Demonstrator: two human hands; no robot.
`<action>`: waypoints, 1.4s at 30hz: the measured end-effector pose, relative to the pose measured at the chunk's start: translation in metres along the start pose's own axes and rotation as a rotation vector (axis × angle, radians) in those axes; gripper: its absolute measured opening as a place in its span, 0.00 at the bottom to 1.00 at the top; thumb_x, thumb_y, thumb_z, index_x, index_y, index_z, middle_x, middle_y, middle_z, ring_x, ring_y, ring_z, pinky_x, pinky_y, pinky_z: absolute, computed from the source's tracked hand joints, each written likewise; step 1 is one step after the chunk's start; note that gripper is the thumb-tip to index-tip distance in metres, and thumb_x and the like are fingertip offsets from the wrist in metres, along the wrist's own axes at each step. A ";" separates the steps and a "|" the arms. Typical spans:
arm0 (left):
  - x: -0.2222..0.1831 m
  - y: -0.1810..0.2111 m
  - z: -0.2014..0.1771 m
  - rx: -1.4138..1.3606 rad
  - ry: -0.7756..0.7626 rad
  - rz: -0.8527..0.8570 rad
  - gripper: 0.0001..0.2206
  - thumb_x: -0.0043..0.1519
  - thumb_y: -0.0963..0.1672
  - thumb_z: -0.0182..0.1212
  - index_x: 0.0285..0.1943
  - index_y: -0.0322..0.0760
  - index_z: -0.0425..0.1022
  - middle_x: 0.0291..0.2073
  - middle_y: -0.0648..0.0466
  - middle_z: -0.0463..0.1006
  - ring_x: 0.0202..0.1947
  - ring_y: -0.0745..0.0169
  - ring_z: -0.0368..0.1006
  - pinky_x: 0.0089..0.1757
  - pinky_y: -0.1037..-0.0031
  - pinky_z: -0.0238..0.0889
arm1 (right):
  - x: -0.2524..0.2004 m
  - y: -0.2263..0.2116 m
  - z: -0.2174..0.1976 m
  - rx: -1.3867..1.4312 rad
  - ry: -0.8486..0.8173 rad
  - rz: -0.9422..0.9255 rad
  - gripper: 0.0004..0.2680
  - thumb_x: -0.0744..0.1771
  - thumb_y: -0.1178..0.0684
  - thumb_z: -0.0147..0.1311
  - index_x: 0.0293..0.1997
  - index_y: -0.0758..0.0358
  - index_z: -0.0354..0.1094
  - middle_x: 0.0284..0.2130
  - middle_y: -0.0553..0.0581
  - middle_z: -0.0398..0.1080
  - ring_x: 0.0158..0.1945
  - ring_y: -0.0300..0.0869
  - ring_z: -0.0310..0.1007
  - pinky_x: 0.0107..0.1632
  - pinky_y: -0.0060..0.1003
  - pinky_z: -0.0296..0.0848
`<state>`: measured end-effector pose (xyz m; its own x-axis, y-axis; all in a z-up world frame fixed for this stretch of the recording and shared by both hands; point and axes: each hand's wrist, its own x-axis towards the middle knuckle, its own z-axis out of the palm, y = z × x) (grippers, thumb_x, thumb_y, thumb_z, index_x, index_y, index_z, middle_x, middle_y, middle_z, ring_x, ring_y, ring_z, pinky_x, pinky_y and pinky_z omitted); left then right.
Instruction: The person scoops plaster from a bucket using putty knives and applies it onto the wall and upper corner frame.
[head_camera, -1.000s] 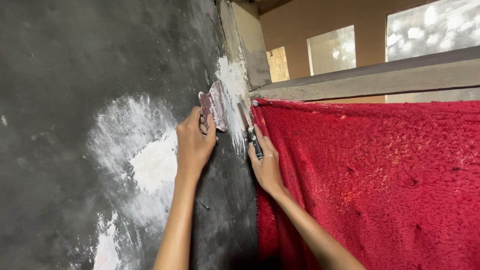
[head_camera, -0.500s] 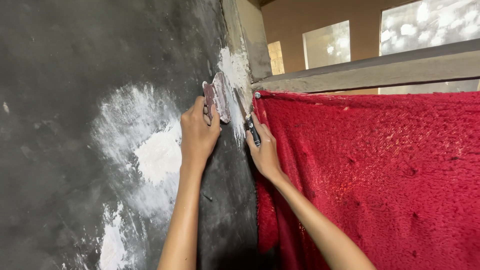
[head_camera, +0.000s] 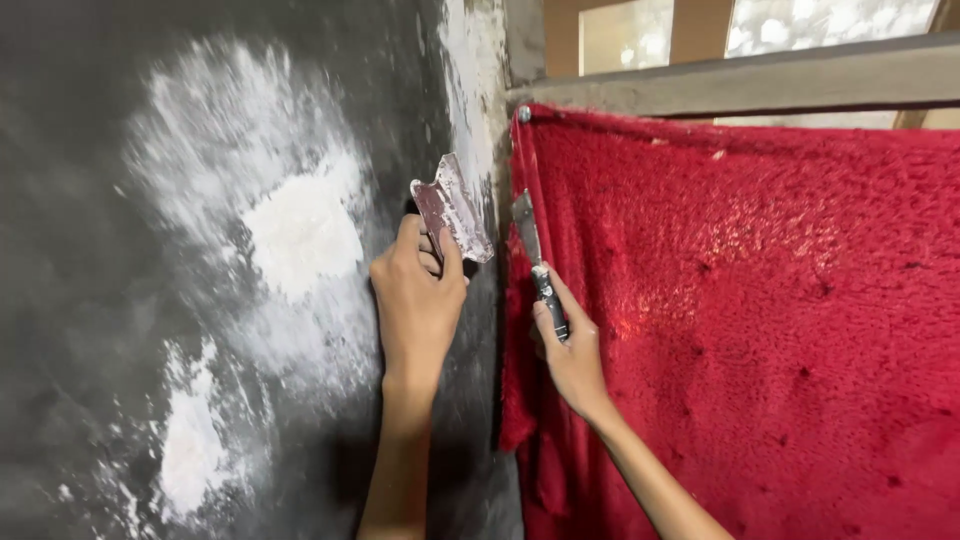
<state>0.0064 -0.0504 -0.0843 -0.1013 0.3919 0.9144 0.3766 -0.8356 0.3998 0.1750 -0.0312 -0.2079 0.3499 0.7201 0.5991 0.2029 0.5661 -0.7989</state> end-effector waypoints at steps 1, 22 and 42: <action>-0.013 0.000 0.001 -0.012 -0.014 -0.035 0.05 0.65 0.39 0.60 0.39 0.28 0.71 0.21 0.47 0.77 0.19 0.61 0.78 0.24 0.69 0.65 | -0.010 0.007 -0.007 0.081 -0.035 0.011 0.21 0.71 0.54 0.50 0.76 0.56 0.58 0.31 0.51 0.62 0.30 0.34 0.60 0.31 0.31 0.64; -0.386 -0.056 0.027 0.283 -0.117 -0.611 0.05 0.66 0.41 0.62 0.43 0.32 0.73 0.27 0.48 0.82 0.25 0.50 0.80 0.33 0.61 0.68 | -0.233 0.178 -0.176 0.094 -0.492 0.591 0.16 0.72 0.54 0.45 0.69 0.65 0.60 0.34 0.48 0.66 0.30 0.31 0.60 0.31 0.26 0.61; -0.816 -0.210 0.039 0.489 -0.600 -0.960 0.06 0.68 0.44 0.58 0.43 0.36 0.72 0.29 0.43 0.80 0.27 0.40 0.77 0.29 0.56 0.69 | -0.518 0.548 -0.204 -0.929 -0.979 0.438 0.11 0.70 0.46 0.51 0.50 0.63 0.73 0.37 0.69 0.76 0.40 0.63 0.75 0.44 0.55 0.73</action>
<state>0.0462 -0.1793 -0.9166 -0.1367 0.9899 0.0373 0.7007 0.0700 0.7100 0.2913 -0.1758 -0.9667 -0.1468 0.9655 -0.2150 0.8974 0.0385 -0.4396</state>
